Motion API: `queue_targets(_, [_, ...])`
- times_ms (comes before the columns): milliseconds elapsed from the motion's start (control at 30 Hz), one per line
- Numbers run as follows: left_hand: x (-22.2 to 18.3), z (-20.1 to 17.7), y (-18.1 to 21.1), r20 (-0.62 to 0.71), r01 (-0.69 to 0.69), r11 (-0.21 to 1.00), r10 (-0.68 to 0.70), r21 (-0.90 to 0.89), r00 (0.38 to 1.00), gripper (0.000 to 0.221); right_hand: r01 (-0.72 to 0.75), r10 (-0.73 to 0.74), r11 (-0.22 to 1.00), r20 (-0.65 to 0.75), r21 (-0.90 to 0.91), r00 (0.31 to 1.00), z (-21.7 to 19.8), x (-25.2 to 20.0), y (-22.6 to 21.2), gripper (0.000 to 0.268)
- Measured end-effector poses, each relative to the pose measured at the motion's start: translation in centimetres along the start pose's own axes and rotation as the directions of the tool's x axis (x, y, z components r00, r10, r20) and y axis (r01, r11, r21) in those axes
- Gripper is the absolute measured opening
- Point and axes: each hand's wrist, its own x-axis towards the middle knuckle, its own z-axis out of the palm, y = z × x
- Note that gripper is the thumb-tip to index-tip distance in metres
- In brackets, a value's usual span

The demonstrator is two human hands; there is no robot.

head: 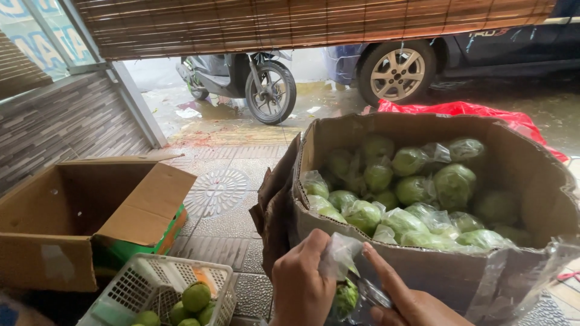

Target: The person uses a small cutter to wrap individual guavas in plastic bags, taking the fruit from a white crate on the floor and placing them into a large cardboard box.

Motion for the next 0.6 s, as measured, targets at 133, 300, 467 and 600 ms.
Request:
queue_targets(133, [-0.5,0.2,1.1,-0.015,-0.082,0.997,0.082,0.000,0.996,0.011,-0.045,0.044,0.997,-0.030,-0.063,0.999,-0.2,-0.6,-0.6,0.092])
queue_targets(300, [-1.3,0.9,1.7,-0.041,-0.316,0.949,0.316,0.019,0.948,0.009,-0.019,-0.005,0.995,-0.241,-0.096,0.970,0.7,0.4,0.7,0.106])
queue_targets(467, [-2.2,1.6,2.5,-0.012,-0.234,0.970,0.234,-0.069,0.972,0.022,0.049,-0.081,0.993,-0.324,-0.106,0.943,0.7,0.4,-0.2,0.096])
queue_targets(600, [-0.1,0.9,0.7,-0.071,0.297,0.877,-0.347,-0.378,0.935,0.013,-0.325,0.352,0.936,-0.309,0.137,0.884,-1.5,-2.3,-5.3,0.084])
